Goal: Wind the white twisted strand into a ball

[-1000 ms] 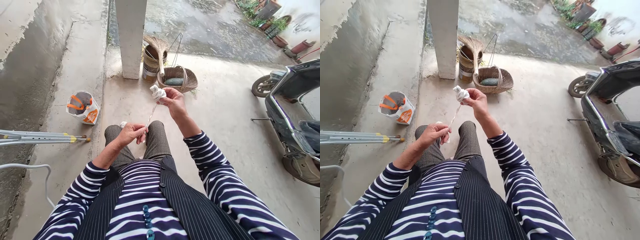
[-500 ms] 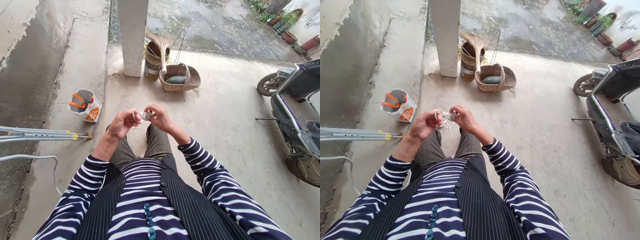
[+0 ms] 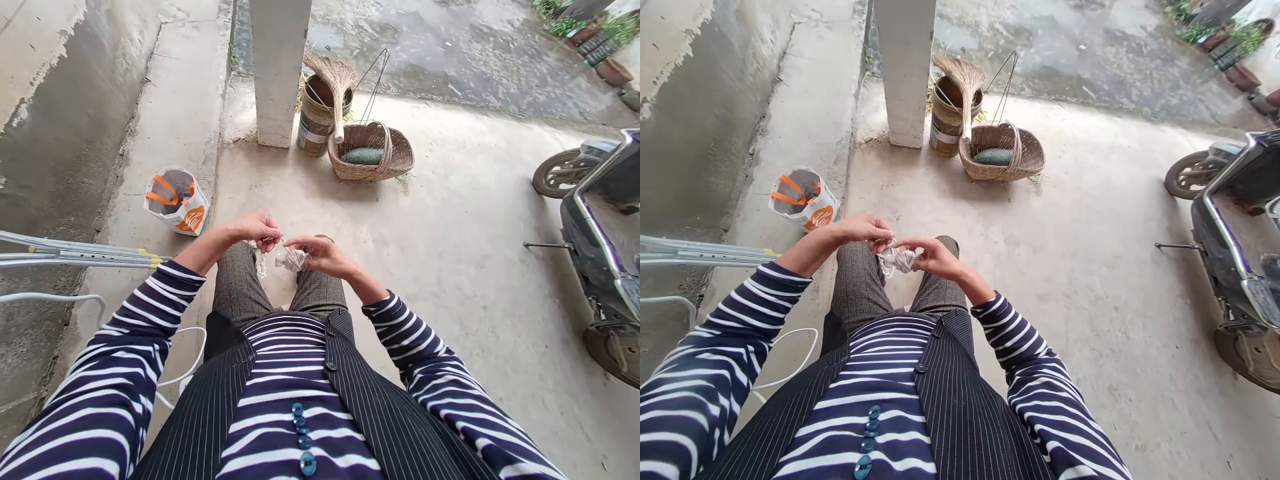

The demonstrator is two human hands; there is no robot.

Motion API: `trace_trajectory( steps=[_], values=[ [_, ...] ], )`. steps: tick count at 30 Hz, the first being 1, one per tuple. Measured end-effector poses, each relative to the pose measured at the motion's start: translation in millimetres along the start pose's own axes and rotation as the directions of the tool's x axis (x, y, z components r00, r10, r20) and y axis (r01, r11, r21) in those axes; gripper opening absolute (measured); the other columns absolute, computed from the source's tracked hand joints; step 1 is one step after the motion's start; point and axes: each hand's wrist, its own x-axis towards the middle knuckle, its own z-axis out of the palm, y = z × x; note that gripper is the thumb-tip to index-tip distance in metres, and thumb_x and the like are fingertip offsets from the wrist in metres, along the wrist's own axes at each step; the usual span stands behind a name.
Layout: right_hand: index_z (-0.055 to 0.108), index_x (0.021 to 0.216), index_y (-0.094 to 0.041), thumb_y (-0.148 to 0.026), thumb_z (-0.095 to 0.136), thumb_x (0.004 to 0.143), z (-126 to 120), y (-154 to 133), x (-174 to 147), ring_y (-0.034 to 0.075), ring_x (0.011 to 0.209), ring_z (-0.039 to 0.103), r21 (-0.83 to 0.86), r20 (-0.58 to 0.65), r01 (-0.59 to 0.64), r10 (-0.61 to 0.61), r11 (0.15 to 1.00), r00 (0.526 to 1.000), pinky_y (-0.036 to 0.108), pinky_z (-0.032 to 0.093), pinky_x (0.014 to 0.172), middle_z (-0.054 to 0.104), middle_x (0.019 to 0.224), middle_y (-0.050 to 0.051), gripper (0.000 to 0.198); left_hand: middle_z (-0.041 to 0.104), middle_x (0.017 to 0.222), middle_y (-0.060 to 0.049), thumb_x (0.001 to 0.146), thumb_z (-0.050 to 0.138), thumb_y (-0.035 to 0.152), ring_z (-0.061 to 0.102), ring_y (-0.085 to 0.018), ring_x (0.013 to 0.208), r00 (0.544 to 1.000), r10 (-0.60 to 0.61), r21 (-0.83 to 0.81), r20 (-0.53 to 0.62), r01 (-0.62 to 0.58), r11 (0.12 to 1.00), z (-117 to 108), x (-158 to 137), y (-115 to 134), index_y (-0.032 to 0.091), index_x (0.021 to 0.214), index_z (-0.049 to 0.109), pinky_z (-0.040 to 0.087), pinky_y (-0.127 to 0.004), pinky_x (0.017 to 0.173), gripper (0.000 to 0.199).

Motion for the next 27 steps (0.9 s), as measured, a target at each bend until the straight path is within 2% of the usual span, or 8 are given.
trace_trajectory(
  steps=[2,5,10,13,16,20,23,27],
  values=[
    [0.081,0.107,-0.021,-0.021,0.082,0.069,2,4,-1,0.017,0.089,0.068,0.074,0.004,-0.033,0.033,0.997,0.999,0.025,0.057,0.066,0.077,0.108,0.005,0.038,0.065,0.049,-0.008,0.064,0.087,0.032,0.059,-0.017,0.04,0.999,-0.017,-0.006,-0.03,0.017,1.0,-1,6,-5,0.016,0.053,0.072,0.042,-0.024,0.04,0.024],
    [0.082,0.1,-0.02,-0.021,0.085,0.064,3,5,-2,0.015,0.076,0.068,0.223,-0.075,-0.09,0.109,0.971,0.991,0.026,0.06,0.063,0.078,0.096,0.003,0.036,0.068,0.055,-0.008,0.062,0.087,0.031,0.062,-0.018,0.046,0.986,-0.018,-0.026,-0.168,0.014,1.0,8,11,-12,0.014,0.059,0.075,0.047,-0.025,0.042,0.021],
    [0.08,0.1,-0.02,-0.02,0.088,0.059,0,1,-5,0.015,0.074,0.069,0.412,-0.227,-0.106,0.214,0.905,0.95,0.025,0.061,0.062,0.079,0.087,0.003,0.041,0.076,0.086,-0.008,0.07,0.084,0.04,0.068,-0.017,0.068,0.917,0.207,-0.121,-0.342,-0.261,0.958,42,9,-23,0.012,0.091,0.079,0.057,-0.025,0.056,0.036],
    [0.079,0.099,-0.02,-0.021,0.089,0.058,-1,-3,-4,0.016,0.075,0.07,0.473,-0.268,-0.124,0.276,0.872,0.923,0.025,0.062,0.062,0.08,0.09,0.003,0.042,0.076,0.093,-0.01,0.066,0.089,0.05,0.07,-0.02,0.078,0.91,0.271,-0.227,-0.315,-0.349,0.909,60,11,-30,0.012,0.097,0.077,0.06,-0.029,0.063,0.051],
    [0.079,0.1,-0.02,-0.019,0.088,0.058,-3,-6,-3,0.016,0.077,0.07,0.521,-0.268,-0.139,0.316,0.842,0.91,0.026,0.063,0.063,0.08,0.094,0.004,0.043,0.076,0.088,-0.01,0.062,0.091,0.058,0.071,-0.022,0.081,0.897,0.303,-0.278,-0.322,-0.396,0.875,70,16,-34,0.012,0.091,0.076,0.06,-0.031,0.07,0.056],
    [0.078,0.1,-0.02,-0.016,0.088,0.057,-7,-11,-2,0.016,0.079,0.07,0.58,-0.266,-0.153,0.363,0.8,0.893,0.026,0.063,0.065,0.078,0.096,0.004,0.044,0.072,0.07,-0.006,0.07,0.085,0.056,0.067,-0.017,0.066,0.841,0.328,-0.092,-0.431,-0.403,0.911,72,19,-33,0.013,0.08,0.076,0.056,-0.027,0.066,0.045],
    [0.078,0.101,-0.022,-0.02,0.086,0.06,-11,-19,-3,0.016,0.083,0.07,0.563,-0.323,-0.092,0.322,0.821,0.89,0.026,0.063,0.067,0.078,0.098,0.004,0.042,0.069,0.064,-0.004,0.081,0.076,0.05,0.063,-0.014,0.058,0.84,0.355,0.034,-0.41,-0.375,0.926,71,19,-24,0.014,0.074,0.075,0.052,-0.024,0.058,0.037],
    [0.076,0.106,-0.025,-0.023,0.084,0.065,-19,-41,-1,0.018,0.091,0.071,0.473,-0.401,0.008,0.208,0.881,0.892,0.03,0.064,0.074,0.077,0.108,0.003,0.042,0.071,0.072,-0.006,0.086,0.07,0.046,0.061,-0.012,0.052,0.845,0.389,0.012,-0.368,-0.414,0.91,68,19,-5,0.013,0.08,0.074,0.052,-0.023,0.052,0.034]
  ],
)
